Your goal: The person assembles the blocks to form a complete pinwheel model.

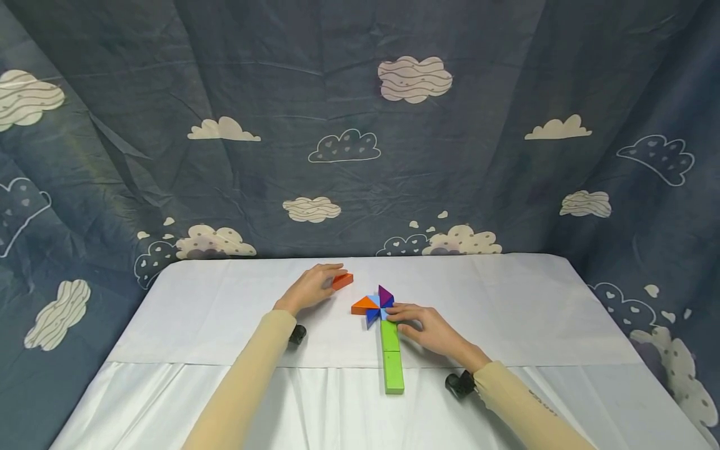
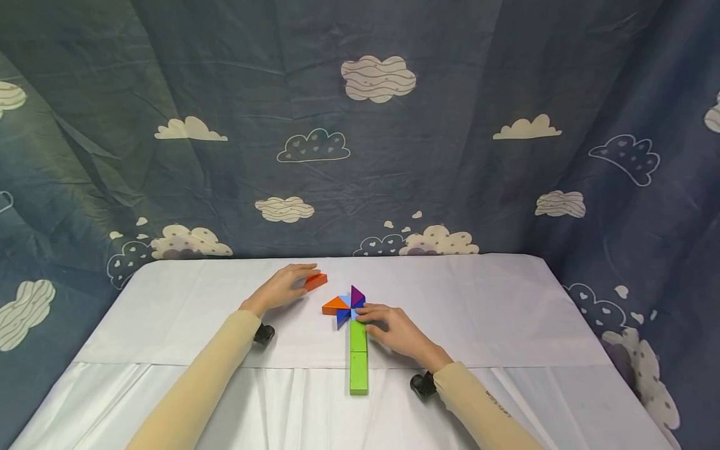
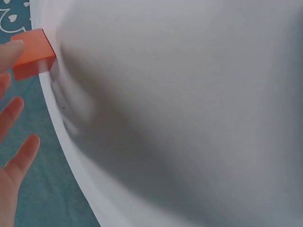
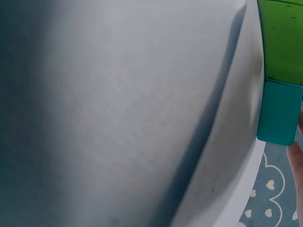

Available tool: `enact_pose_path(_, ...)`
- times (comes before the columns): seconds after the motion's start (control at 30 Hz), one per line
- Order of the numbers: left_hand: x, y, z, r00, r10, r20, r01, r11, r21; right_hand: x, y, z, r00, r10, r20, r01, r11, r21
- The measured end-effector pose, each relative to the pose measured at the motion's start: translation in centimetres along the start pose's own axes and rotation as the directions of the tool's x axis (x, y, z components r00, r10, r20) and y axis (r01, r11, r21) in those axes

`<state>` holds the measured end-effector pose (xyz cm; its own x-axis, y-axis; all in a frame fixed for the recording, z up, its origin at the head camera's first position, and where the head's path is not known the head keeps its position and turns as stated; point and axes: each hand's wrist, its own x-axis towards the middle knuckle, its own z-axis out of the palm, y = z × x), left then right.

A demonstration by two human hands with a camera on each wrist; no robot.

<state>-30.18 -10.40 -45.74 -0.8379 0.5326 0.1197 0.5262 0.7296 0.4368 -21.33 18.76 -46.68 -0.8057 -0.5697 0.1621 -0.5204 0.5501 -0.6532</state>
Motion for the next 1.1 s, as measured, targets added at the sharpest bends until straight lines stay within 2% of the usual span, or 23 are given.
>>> enact_pose_path(0.2,0.1,-0.3,0.1,0.999,-0.036,0.025,0.036,0.999,-0.036,0.0,-0.1,0.0,1.000,-0.006,-0.002,0.006,1.000,0.001)
enact_pose_path(0.47,0.1,-0.5,0.4,0.999,-0.028,-0.035,0.027,0.999,-0.042,0.0,0.0,0.1,1.000,-0.018,-0.002,0.018,1.000,-0.003)
enact_pose_path(0.63,-0.6,-0.8,0.6,0.998,-0.012,-0.067,0.006,0.997,-0.082,0.0,-0.1,0.1,1.000,-0.008,0.001,0.008,1.000,0.004)
enact_pose_path(0.83,-1.6,-0.4,0.0,0.997,-0.021,-0.078,0.008,0.987,-0.159,-0.1,0.0,0.1,1.000,-0.009,0.003,0.009,1.000,0.002)
enact_pose_path(1.1,-2.8,1.2,-0.9,0.989,0.078,-0.130,-0.099,0.981,-0.169,0.0,0.3,0.1,1.000,-0.015,-0.010,0.015,1.000,-0.009)
